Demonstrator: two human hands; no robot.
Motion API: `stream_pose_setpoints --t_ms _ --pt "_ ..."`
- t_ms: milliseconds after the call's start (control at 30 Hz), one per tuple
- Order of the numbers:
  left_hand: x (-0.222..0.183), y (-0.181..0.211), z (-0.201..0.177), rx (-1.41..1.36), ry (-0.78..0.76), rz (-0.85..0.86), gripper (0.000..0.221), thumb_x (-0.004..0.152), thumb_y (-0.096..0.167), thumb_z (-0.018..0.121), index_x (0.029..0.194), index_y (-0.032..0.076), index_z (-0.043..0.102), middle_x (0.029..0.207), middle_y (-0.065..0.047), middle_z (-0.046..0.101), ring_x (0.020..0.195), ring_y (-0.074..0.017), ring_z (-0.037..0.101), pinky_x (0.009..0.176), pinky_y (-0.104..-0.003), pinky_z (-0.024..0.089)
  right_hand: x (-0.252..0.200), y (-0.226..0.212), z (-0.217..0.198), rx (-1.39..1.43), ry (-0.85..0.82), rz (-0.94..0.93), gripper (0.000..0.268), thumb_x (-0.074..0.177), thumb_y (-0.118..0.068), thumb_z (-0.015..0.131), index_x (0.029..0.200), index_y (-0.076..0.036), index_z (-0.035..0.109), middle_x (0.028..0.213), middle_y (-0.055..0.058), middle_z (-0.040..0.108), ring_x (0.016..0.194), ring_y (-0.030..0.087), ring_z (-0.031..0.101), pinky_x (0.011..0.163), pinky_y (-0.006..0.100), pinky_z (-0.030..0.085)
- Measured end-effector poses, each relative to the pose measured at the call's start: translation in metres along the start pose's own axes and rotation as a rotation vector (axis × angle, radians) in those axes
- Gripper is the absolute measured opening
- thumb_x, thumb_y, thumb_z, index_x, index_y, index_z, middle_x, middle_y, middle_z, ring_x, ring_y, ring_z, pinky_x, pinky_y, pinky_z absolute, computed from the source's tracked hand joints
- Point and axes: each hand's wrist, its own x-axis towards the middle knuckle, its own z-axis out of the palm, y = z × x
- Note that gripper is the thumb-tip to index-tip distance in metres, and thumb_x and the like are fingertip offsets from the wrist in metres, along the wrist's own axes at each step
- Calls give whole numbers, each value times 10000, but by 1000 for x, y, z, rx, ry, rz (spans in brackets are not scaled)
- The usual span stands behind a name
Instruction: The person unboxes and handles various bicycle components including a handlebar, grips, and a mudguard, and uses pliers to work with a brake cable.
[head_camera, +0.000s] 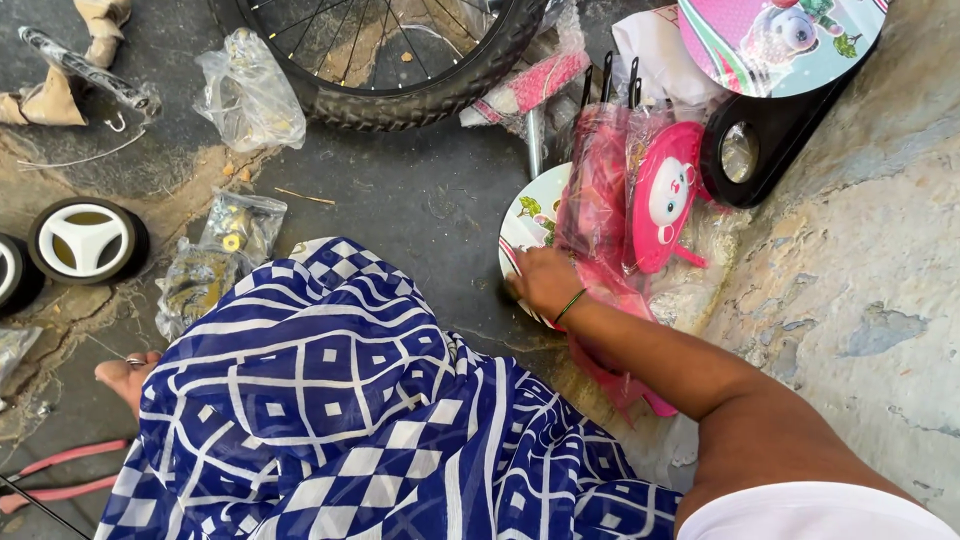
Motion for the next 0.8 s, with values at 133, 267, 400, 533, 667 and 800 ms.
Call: stream_pose_setpoints --t_ms 133,267,400,533,667,800 --pt "-1 2 -6 0 8 10 252 1148 83 574 1351 -64 542 1269 -222 633 1163 -264 640 1073 -380 523 7 55 -28 -354 -112 2 255 934 -296 584 1009 -72 680 1034 150 662 987 336 617 876 512 476" --pt "3 3 -6 -8 9 18 258 1146 84 579 1354 -63 543 1266 -216 636 1158 -260 643 1070 -376 526 20 86 -46 -636 -170 144 262 840 -286 635 1010 -103 714 1097 158 653 1035 339 612 908 524 480" --pt "1 -1 -11 -12 12 4 263 1143 86 583 1357 -62 545 1263 -211 639 1153 -255 646 1067 -372 529 14 107 -69 -472 -77 420 420 793 -309 707 1116 -40 687 1103 220 635 1013 398 609 804 522 518" --pt "-1 -8 -13 -22 22 0 269 1140 88 588 1360 -61 546 1260 -205 641 1149 -250 649 1063 -369 532 22 131 -105 -353 39 704 422 816 -400 773 1054 -64 681 1131 266 612 1028 453 604 835 540 529" --pt "1 -19 -6 -33 16 -16 275 1138 89 592 1363 -61 548 1257 -200 644 1144 -246 651 1060 -365 534 35 139 -114 -268 116 862 568 753 -355 817 1159 -30 588 1148 259 627 1050 453 626 843 544 527" --pt "-2 -16 -13 -52 34 -10 281 1135 91 597 1366 -60 549 1254 -194 647 1139 -241 654 1057 -361 537 40 135 -128 -159 256 863 583 763 -319 825 1182 -36 536 1125 255 638 1054 450 631 870 547 511"
